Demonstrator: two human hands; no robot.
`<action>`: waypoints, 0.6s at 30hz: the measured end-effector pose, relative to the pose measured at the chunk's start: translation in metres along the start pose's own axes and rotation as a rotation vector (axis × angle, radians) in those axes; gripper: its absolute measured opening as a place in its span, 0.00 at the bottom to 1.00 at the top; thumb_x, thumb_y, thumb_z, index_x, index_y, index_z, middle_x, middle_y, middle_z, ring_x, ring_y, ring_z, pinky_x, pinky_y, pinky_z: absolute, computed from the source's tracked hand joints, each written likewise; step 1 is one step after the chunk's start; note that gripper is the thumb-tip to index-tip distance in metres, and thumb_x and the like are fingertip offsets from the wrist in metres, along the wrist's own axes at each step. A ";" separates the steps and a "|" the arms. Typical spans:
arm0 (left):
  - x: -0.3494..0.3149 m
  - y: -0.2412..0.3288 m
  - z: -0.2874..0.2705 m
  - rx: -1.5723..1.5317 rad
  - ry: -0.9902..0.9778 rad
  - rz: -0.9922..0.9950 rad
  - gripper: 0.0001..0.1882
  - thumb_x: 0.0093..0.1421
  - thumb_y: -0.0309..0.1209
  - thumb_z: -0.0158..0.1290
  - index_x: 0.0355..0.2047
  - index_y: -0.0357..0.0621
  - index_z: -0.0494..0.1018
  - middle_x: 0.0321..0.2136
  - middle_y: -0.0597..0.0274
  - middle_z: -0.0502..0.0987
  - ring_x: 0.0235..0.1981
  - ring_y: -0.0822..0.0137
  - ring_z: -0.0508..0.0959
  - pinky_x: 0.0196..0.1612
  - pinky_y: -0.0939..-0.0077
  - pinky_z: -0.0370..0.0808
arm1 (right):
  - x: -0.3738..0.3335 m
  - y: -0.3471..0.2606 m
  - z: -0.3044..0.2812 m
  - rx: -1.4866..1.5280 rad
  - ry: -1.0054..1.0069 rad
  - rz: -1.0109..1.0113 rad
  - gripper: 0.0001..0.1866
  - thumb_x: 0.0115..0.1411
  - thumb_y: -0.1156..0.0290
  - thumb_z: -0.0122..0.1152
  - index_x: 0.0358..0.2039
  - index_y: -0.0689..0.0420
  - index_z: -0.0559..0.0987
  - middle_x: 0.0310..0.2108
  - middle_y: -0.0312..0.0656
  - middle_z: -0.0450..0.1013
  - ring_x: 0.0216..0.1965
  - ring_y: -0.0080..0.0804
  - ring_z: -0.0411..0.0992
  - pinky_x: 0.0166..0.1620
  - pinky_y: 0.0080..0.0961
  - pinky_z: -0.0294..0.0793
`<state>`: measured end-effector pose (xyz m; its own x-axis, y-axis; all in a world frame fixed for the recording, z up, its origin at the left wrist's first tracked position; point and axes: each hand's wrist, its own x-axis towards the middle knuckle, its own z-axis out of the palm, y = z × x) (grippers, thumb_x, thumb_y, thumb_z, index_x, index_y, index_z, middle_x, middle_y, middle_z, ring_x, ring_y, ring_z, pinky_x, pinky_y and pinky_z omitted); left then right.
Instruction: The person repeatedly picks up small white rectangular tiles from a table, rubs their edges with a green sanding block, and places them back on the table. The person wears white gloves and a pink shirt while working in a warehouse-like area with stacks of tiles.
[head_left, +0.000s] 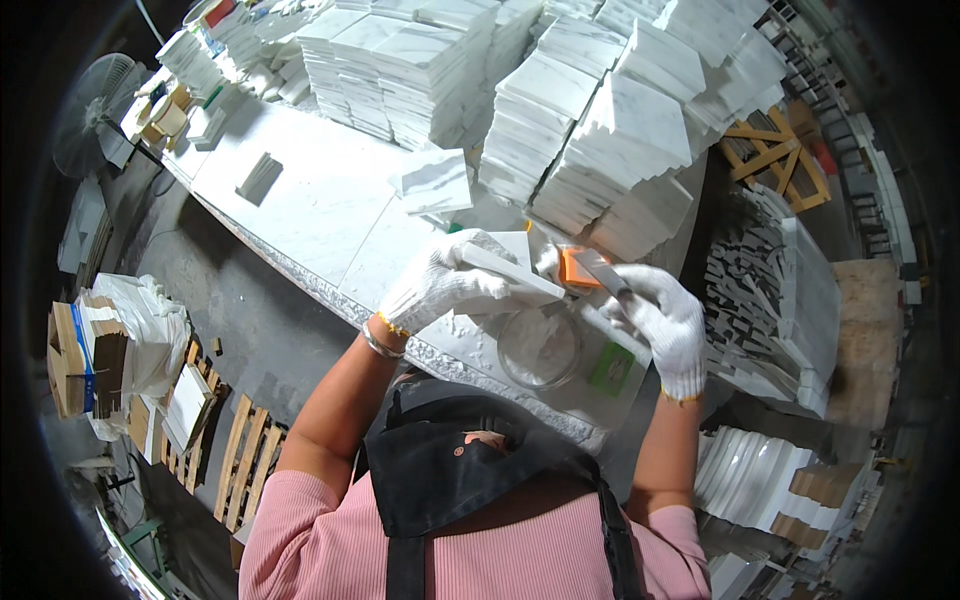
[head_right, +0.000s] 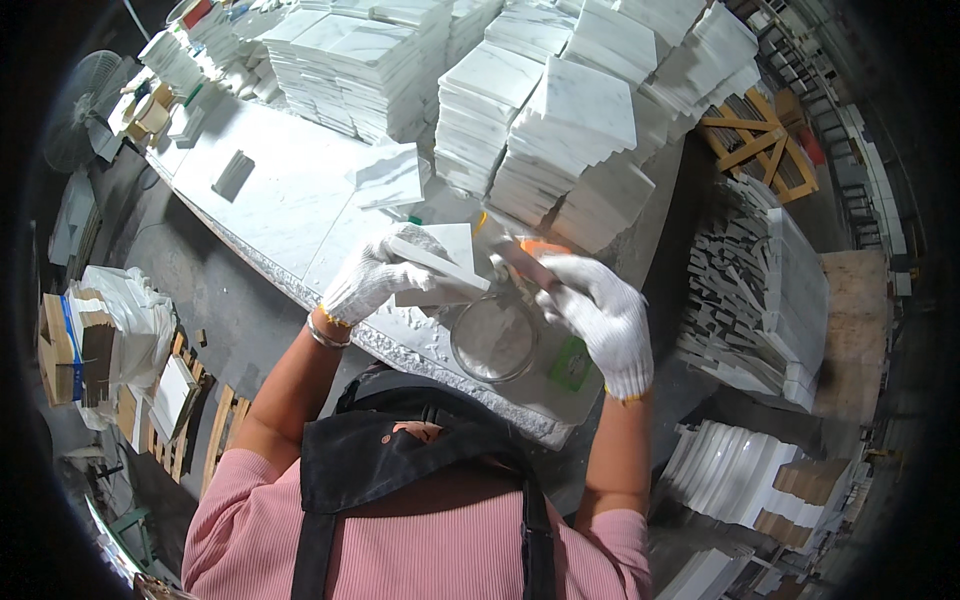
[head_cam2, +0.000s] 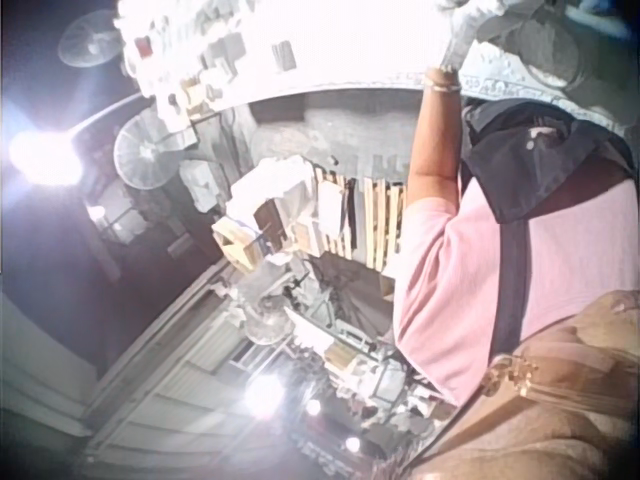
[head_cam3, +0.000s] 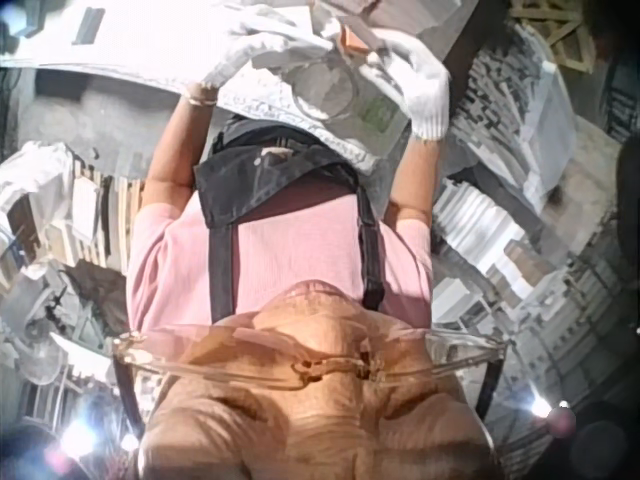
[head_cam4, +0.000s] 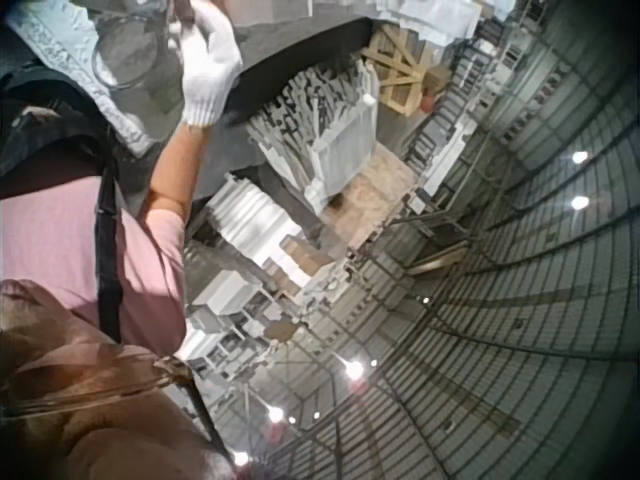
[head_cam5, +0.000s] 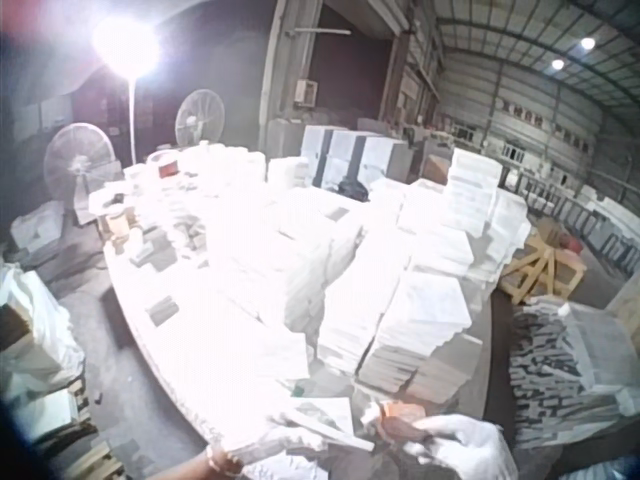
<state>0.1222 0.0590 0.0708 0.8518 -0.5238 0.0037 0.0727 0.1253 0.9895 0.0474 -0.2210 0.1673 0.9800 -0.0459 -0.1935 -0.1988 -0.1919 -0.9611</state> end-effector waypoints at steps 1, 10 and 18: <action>0.000 0.001 0.000 0.019 -0.006 0.006 0.20 0.51 0.31 0.68 0.45 0.41 0.80 0.41 0.67 0.79 0.43 0.72 0.77 0.47 0.76 0.75 | 0.010 -0.007 0.007 0.052 -0.059 -0.021 0.16 0.63 0.84 0.57 0.51 0.63 0.81 0.43 0.43 0.81 0.37 0.20 0.78 0.40 0.17 0.77; 0.000 0.000 0.001 0.069 0.027 0.017 0.22 0.52 0.31 0.68 0.47 0.39 0.80 0.45 0.65 0.77 0.46 0.72 0.76 0.48 0.75 0.75 | 0.059 -0.021 0.030 -0.254 -0.435 -0.212 0.17 0.59 0.82 0.62 0.50 0.61 0.83 0.46 0.43 0.81 0.47 0.26 0.77 0.53 0.23 0.75; -0.001 -0.008 0.001 -0.044 0.031 0.009 0.22 0.52 0.30 0.69 0.47 0.40 0.80 0.42 0.65 0.79 0.43 0.73 0.77 0.45 0.76 0.76 | 0.051 -0.019 0.025 -0.270 -0.392 -0.257 0.21 0.52 0.85 0.55 0.47 0.64 0.84 0.41 0.44 0.81 0.41 0.25 0.77 0.49 0.24 0.75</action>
<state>0.1205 0.0573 0.0635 0.8682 -0.4962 0.0076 0.0870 0.1674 0.9820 0.1011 -0.1951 0.1713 0.9162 0.3949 -0.0676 0.1034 -0.3961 -0.9124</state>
